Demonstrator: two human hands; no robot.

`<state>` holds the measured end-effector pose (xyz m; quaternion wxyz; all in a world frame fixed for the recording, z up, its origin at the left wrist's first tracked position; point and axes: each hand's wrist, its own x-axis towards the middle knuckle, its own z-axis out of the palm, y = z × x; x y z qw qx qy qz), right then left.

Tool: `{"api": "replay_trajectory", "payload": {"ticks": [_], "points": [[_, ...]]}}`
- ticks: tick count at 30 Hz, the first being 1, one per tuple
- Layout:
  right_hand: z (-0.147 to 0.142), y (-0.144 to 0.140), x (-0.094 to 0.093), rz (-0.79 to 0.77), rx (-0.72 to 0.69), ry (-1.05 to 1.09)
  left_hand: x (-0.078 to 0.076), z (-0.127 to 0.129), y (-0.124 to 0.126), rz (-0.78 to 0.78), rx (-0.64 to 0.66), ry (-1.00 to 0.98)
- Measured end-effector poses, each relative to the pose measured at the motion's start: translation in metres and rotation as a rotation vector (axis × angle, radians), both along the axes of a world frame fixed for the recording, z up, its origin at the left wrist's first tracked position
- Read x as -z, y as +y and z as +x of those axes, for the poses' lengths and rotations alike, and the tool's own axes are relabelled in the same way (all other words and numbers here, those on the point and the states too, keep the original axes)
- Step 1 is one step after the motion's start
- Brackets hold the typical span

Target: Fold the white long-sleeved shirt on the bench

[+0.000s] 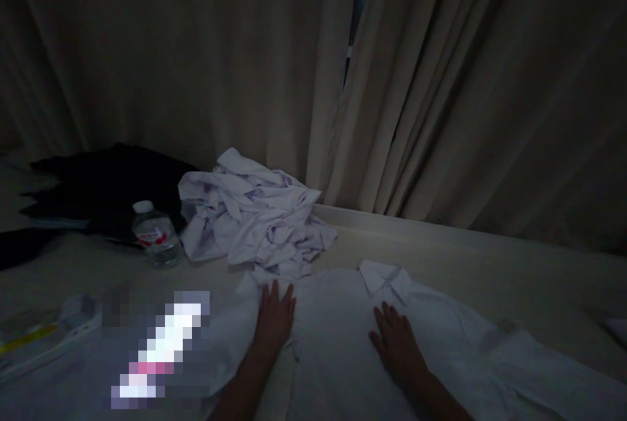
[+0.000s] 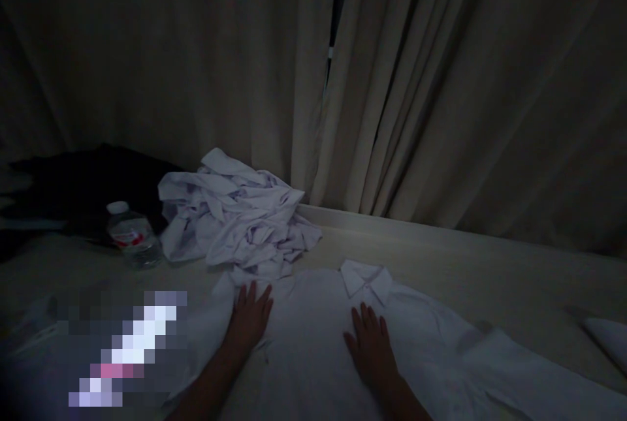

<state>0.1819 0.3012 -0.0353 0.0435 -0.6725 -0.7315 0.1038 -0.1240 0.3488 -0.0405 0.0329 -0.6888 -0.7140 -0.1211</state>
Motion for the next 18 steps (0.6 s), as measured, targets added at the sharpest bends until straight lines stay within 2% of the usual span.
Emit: {"api": "replay_trajectory", "payload": {"ticks": [3,8,12,18], "points": [[-0.001,-0.005,0.010,0.072,0.008,-0.020,-0.004,0.001,-0.002,-0.026,-0.067,0.085],[-0.002,-0.002,0.009,0.063,0.012,-0.003,-0.013,0.000,-0.002,-0.085,-0.070,0.128],[0.002,-0.001,0.006,0.080,0.026,0.026,-0.019,-0.003,0.001,-0.065,-0.093,0.115],[0.029,-0.003,0.008,0.219,0.048,0.014,-0.022,-0.021,-0.001,-0.029,-0.095,0.099]]}}
